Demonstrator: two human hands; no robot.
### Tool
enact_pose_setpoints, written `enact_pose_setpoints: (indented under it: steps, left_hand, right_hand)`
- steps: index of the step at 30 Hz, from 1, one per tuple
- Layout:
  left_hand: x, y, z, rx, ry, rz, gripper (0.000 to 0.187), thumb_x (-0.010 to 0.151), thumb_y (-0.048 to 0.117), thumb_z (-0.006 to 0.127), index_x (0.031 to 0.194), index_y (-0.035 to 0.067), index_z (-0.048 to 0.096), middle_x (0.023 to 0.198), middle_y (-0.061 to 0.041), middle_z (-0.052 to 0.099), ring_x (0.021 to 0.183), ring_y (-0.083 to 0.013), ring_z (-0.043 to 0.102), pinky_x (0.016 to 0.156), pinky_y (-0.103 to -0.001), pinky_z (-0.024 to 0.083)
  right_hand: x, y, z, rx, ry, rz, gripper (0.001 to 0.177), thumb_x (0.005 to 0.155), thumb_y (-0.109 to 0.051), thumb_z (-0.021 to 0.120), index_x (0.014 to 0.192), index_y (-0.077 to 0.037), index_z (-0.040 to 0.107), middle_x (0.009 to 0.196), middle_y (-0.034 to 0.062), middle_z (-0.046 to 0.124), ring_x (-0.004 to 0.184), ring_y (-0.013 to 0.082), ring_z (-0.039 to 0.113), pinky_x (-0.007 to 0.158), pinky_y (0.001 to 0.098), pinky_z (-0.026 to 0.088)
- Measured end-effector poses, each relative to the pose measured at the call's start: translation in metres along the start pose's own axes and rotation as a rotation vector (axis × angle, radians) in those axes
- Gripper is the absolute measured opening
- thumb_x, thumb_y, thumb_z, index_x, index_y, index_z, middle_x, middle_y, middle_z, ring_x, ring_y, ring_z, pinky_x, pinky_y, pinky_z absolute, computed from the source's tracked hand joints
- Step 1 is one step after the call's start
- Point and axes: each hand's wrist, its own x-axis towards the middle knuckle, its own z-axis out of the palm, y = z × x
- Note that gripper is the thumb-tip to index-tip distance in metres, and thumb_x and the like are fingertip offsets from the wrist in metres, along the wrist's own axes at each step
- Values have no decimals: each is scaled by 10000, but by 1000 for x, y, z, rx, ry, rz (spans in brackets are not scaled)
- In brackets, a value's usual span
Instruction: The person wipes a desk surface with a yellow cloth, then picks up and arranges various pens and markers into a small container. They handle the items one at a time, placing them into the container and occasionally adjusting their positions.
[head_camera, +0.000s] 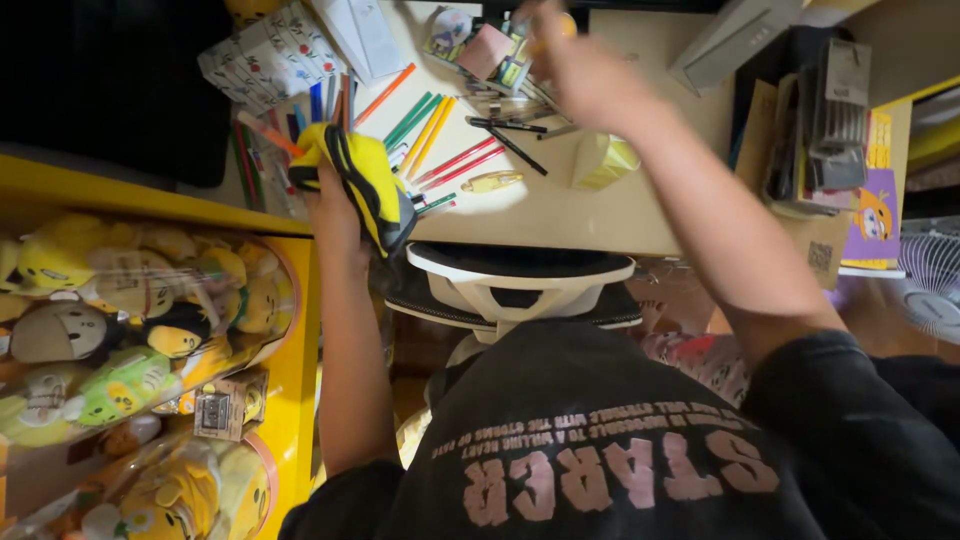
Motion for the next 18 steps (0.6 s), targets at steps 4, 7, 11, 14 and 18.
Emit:
enact_pose_setpoints:
  steps: [4,7,11,14,18]
  left_hand:
    - [-3,-6,-32,58,-17,21,478,1135,363,559,1485,38,562,1275,-88,735,1094,-195,751,899,-361,639]
    - [-5,-12,-51,314,67,-26,483,1124,363,582,1492,51,559,1299,-53,736,1133,-158,726,936,-341,600]
    - [-15,-22,-57,550,24,51,445,1092,316,640,1426,25,599,1232,-62,742,1095,-161,689,937,-345,566]
    - [-27,-19,-60,446,-122,15,470,1023,264,684,1423,63,544,1174,-55,713,1057,-160,684,922,-328,560]
    - [-22,-23,-66,505,-200,111,419,1078,263,711,1422,63,578,1170,-78,704,1069,-165,661,963,-322,542]
  right_hand:
    - [72,2,120,328,-346,245,501,980,-97,653,1409,99,484,944,146,788,768,256,770,667,438,637]
    - [121,30,203,654,-371,503,325,1071,-163,653,1232,108,732,849,88,793,676,174,763,562,336,613]
    - [187,55,278,840,-135,660,369,1054,-95,718,1253,211,766,893,171,776,669,203,758,577,324,637]
    - [209,60,305,934,28,745,517,1040,-264,797,1366,84,596,953,157,745,662,202,743,576,308,646]
    - [198,58,301,998,145,704,445,998,-77,644,1427,6,559,1001,146,762,716,206,771,631,309,649]
